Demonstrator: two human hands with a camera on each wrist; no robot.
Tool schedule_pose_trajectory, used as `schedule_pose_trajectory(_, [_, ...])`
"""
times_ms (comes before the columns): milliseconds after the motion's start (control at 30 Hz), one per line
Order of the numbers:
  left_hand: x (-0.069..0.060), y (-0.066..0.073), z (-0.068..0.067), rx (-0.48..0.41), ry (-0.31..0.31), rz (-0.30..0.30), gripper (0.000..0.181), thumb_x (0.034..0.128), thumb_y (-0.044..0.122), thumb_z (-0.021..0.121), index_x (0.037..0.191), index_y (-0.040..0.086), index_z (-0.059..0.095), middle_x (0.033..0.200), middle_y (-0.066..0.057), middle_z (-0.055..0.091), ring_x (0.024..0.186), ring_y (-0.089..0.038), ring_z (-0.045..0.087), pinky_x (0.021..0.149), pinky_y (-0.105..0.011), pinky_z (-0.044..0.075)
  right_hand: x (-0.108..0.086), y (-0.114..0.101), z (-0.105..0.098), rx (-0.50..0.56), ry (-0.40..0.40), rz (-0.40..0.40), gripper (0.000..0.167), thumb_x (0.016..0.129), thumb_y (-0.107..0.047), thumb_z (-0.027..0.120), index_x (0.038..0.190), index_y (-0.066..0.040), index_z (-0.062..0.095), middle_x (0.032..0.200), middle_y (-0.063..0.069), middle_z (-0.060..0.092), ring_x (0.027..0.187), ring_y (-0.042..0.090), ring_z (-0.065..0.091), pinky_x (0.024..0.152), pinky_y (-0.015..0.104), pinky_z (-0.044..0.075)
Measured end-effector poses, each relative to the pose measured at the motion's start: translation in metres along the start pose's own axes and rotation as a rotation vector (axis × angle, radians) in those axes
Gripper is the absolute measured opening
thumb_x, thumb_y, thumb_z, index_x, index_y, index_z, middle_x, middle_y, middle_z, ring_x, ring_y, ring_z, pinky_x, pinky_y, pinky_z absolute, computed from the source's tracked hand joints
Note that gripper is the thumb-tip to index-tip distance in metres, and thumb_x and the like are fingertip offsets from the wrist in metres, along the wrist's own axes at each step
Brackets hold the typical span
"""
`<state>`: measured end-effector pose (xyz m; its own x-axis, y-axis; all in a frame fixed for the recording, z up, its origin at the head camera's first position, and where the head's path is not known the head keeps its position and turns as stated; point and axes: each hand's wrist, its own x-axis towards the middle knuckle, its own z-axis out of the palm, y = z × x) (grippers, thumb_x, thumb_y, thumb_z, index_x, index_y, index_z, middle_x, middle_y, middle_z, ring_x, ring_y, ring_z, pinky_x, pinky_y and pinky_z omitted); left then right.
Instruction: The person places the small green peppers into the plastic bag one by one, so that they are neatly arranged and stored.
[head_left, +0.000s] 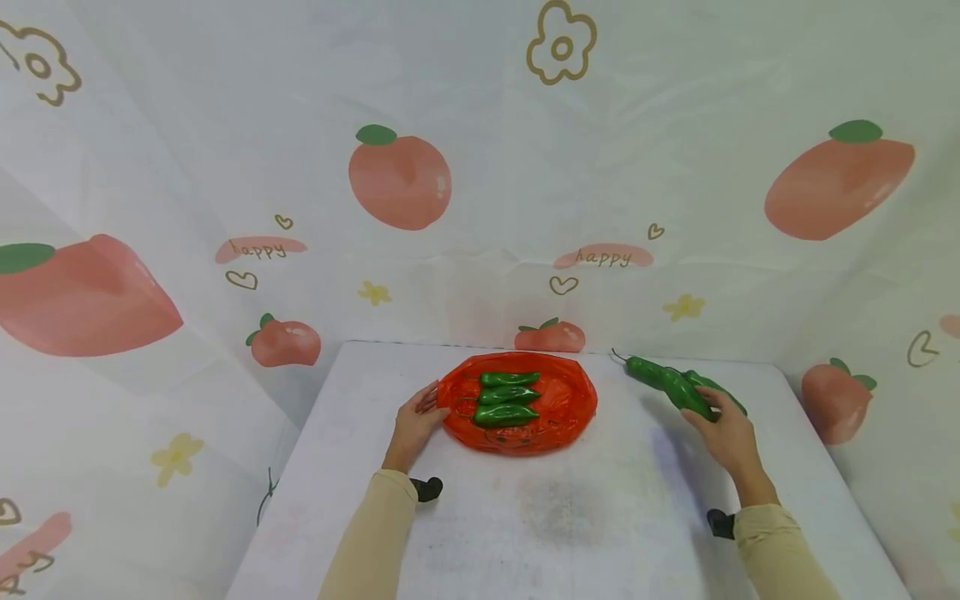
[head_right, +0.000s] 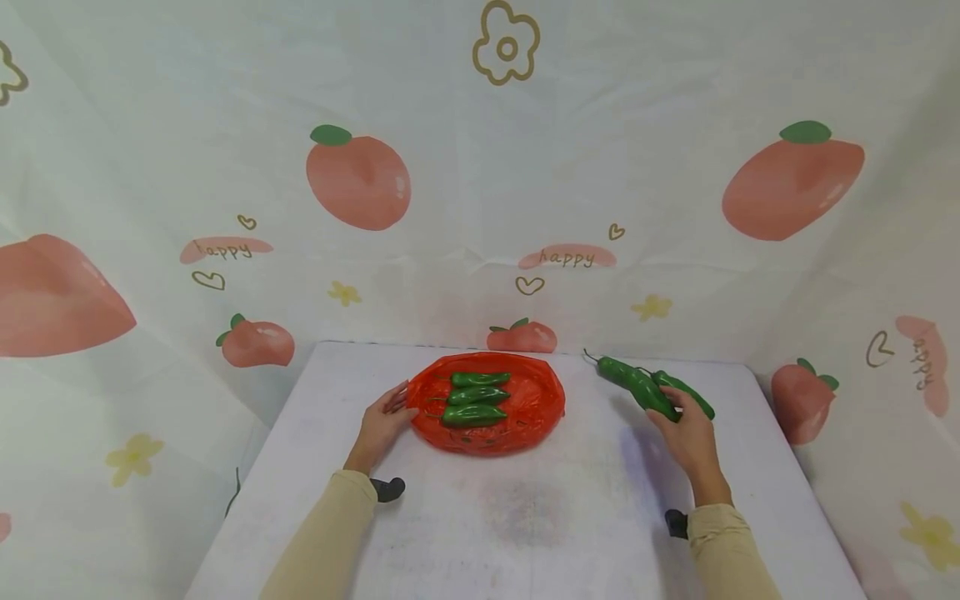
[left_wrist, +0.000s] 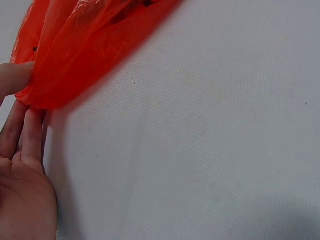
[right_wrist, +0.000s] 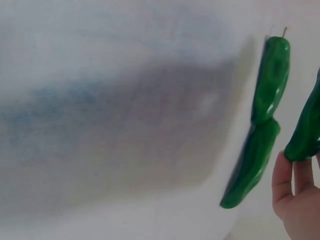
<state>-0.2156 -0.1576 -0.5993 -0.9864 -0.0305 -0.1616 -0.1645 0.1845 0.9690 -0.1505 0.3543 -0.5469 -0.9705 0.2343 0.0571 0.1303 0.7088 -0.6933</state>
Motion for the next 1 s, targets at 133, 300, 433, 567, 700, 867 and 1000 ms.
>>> schedule_pose_trajectory(133, [0.000, 0.000, 0.000, 0.004, 0.001, -0.006, 0.059, 0.0939, 0.013, 0.073, 0.148, 0.022, 0.053, 0.150, -0.010, 0.057, 0.139, -0.029, 0.054, 0.118, -0.046, 0.044, 0.001, -0.007, -0.004, 0.010, -0.022, 0.003, 0.063, 0.100, -0.028, 0.067, 0.149, 0.002, 0.043, 0.144, 0.036, 0.050, 0.122, 0.055, 0.055, 0.095, 0.067, 0.049])
schedule_pose_trajectory(300, [0.002, -0.002, 0.000, 0.009, 0.007, -0.003, 0.058, 0.0940, 0.015, 0.073, 0.149, 0.022, 0.053, 0.149, -0.010, 0.057, 0.138, -0.029, 0.055, 0.117, -0.046, 0.045, 0.003, -0.016, -0.008, -0.008, -0.044, -0.003, 0.065, 0.099, -0.032, 0.067, 0.150, 0.001, 0.043, 0.144, 0.035, 0.050, 0.124, 0.053, 0.052, 0.098, 0.068, 0.046])
schedule_pose_trajectory(433, [0.004, -0.004, -0.002, -0.001, -0.002, -0.007, 0.059, 0.0941, 0.013, 0.072, 0.149, 0.020, 0.052, 0.150, -0.012, 0.056, 0.140, -0.031, 0.053, 0.119, -0.047, 0.043, 0.006, -0.023, -0.008, -0.017, -0.050, -0.038, 0.064, 0.099, -0.032, 0.068, 0.149, 0.001, 0.045, 0.141, 0.035, 0.053, 0.120, 0.051, 0.055, 0.093, 0.065, 0.050])
schedule_pose_trajectory(567, [0.006, -0.003, -0.002, -0.016, -0.024, -0.027, 0.062, 0.0952, 0.011, 0.070, 0.153, 0.016, 0.048, 0.154, -0.016, 0.051, 0.144, -0.035, 0.048, 0.121, -0.050, 0.039, 0.007, -0.028, -0.007, -0.022, -0.049, -0.067, 0.061, 0.098, -0.029, 0.069, 0.148, -0.001, 0.047, 0.136, 0.035, 0.057, 0.116, 0.048, 0.058, 0.085, 0.056, 0.055])
schedule_pose_trajectory(700, [0.007, -0.004, -0.002, -0.023, -0.032, -0.026, 0.062, 0.0956, 0.011, 0.070, 0.153, 0.014, 0.047, 0.156, -0.017, 0.049, 0.145, -0.036, 0.047, 0.121, -0.050, 0.038, 0.008, -0.032, -0.007, -0.033, -0.060, -0.103, 0.060, 0.096, -0.030, 0.071, 0.146, -0.003, 0.050, 0.135, 0.032, 0.060, 0.113, 0.044, 0.060, 0.078, 0.042, 0.055])
schedule_pose_trajectory(867, [0.005, -0.005, -0.001, -0.014, -0.016, -0.008, 0.059, 0.0942, 0.014, 0.073, 0.150, 0.019, 0.052, 0.152, -0.013, 0.055, 0.141, -0.032, 0.052, 0.119, -0.048, 0.043, 0.009, -0.036, -0.008, -0.029, -0.077, -0.141, 0.060, 0.095, -0.032, 0.073, 0.144, -0.004, 0.054, 0.136, 0.029, 0.061, 0.113, 0.043, 0.061, 0.074, 0.030, 0.051])
schedule_pose_trajectory(1000, [0.005, -0.007, -0.001, -0.005, -0.001, -0.014, 0.058, 0.0933, 0.015, 0.074, 0.148, 0.022, 0.054, 0.149, -0.010, 0.057, 0.138, -0.029, 0.055, 0.117, -0.046, 0.046, 0.009, -0.039, -0.008, -0.026, -0.082, -0.146, 0.059, 0.096, -0.034, 0.072, 0.144, -0.005, 0.054, 0.134, 0.028, 0.062, 0.113, 0.043, 0.062, 0.074, 0.029, 0.050])
